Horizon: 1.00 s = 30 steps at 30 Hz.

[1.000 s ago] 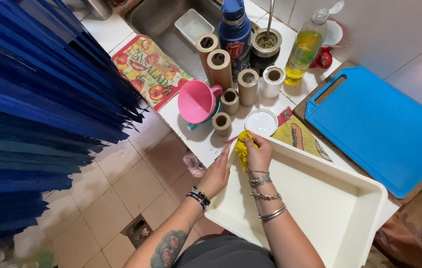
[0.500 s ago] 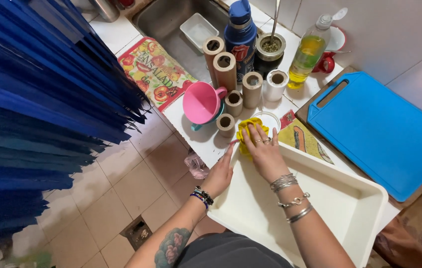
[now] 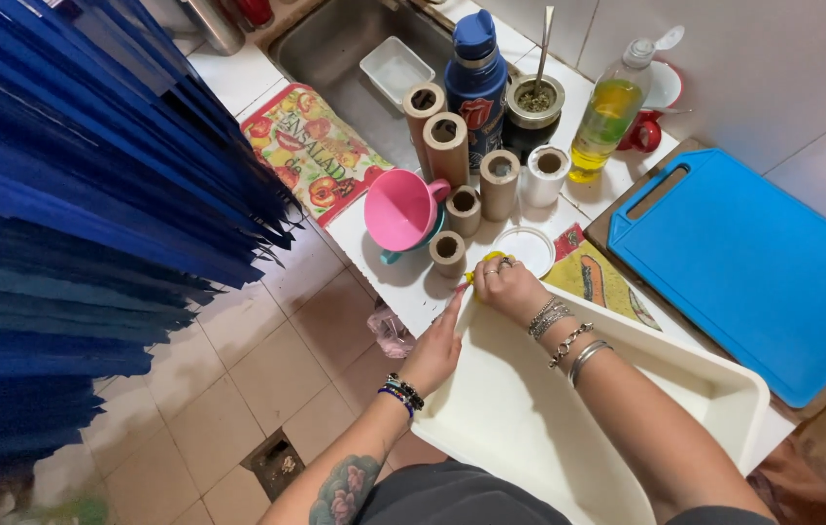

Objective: Cleaning a blue cutting board, a white tray, and a kitchen counter by wiping them with a cloth and moving objects around.

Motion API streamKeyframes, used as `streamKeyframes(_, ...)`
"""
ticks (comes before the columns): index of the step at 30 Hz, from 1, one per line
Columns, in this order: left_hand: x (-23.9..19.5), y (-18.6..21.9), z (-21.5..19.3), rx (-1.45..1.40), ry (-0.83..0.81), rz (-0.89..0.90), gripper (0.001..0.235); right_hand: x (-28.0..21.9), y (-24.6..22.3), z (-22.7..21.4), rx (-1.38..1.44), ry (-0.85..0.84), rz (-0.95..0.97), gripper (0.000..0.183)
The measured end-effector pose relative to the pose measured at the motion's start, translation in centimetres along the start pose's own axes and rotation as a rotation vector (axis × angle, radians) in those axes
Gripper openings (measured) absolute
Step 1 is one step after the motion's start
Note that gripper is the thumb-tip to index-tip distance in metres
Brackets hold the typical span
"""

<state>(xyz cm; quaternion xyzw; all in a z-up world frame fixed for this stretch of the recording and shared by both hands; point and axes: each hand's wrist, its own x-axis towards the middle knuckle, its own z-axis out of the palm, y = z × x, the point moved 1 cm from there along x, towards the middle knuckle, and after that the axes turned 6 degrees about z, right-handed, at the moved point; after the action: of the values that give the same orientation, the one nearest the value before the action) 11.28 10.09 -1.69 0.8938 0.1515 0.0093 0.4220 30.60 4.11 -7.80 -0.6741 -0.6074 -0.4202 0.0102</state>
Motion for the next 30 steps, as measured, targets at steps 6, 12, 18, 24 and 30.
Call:
streamKeyframes(6, -0.1, 1.3, -0.7, -0.011, -0.002, 0.001, 0.074, 0.6, 2.3, -0.7, 0.283, -0.266, -0.059, 0.016)
streamKeyframes(12, 0.0, -0.7, 0.3, -0.021, -0.009, -0.02, 0.072, 0.0, 4.3, -1.1, 0.892, -0.473, 0.291, 0.027)
streamKeyframes(18, -0.1, 0.0, -0.3, -0.042, -0.025, -0.027, 0.073, -2.4, 6.8, -2.2, 1.285, -0.458, 0.872, 0.037)
streamKeyframes(24, 0.0, 0.7, -0.6, -0.043, -0.024, -0.014, 0.074, -2.4, 5.4, -6.7, 0.684, -0.51, 0.489, 0.064)
streamKeyframes(30, 0.0, 0.5, -0.3, -0.031, -0.011, -0.008, 0.076, -3.7, 0.7, -1.5, 0.007, -0.141, 0.374, 0.029)
